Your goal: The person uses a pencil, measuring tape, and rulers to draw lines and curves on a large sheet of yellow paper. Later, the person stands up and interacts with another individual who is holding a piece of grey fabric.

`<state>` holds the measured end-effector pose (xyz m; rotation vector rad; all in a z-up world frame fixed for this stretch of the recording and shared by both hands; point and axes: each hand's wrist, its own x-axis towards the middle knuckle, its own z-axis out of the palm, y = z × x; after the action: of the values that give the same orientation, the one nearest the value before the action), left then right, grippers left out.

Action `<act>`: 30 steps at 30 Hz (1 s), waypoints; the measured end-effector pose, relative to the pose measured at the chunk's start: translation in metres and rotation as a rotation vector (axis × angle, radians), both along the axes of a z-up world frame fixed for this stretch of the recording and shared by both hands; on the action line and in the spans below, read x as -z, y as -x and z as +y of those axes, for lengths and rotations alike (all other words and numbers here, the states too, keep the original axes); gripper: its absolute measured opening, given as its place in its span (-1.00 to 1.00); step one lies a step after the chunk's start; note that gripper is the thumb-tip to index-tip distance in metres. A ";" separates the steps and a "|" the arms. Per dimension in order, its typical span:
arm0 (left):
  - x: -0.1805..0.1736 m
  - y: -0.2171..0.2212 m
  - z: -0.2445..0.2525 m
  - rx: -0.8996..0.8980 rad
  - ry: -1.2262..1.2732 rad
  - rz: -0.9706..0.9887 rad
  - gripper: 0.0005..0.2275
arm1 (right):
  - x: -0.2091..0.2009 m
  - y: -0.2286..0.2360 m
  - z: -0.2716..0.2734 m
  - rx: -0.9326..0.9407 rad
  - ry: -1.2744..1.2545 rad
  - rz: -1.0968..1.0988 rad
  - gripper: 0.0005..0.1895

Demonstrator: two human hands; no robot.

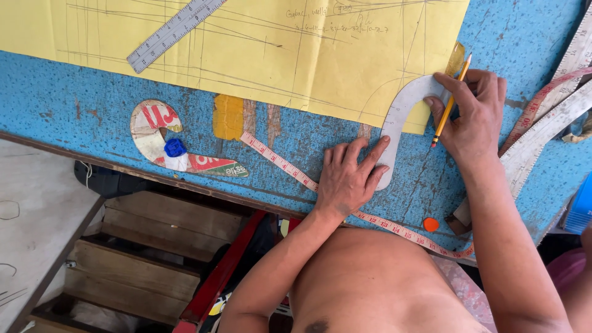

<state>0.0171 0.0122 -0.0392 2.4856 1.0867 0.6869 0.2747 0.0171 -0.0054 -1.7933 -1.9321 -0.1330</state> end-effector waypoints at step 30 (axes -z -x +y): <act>0.002 0.000 0.001 0.018 0.025 -0.005 -0.57 | -0.004 0.002 0.002 -0.016 -0.011 0.001 -0.68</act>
<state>0.0169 0.0130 -0.0411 2.4686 1.0631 0.6702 0.2722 0.0186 -0.0017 -1.7705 -1.9406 -0.1369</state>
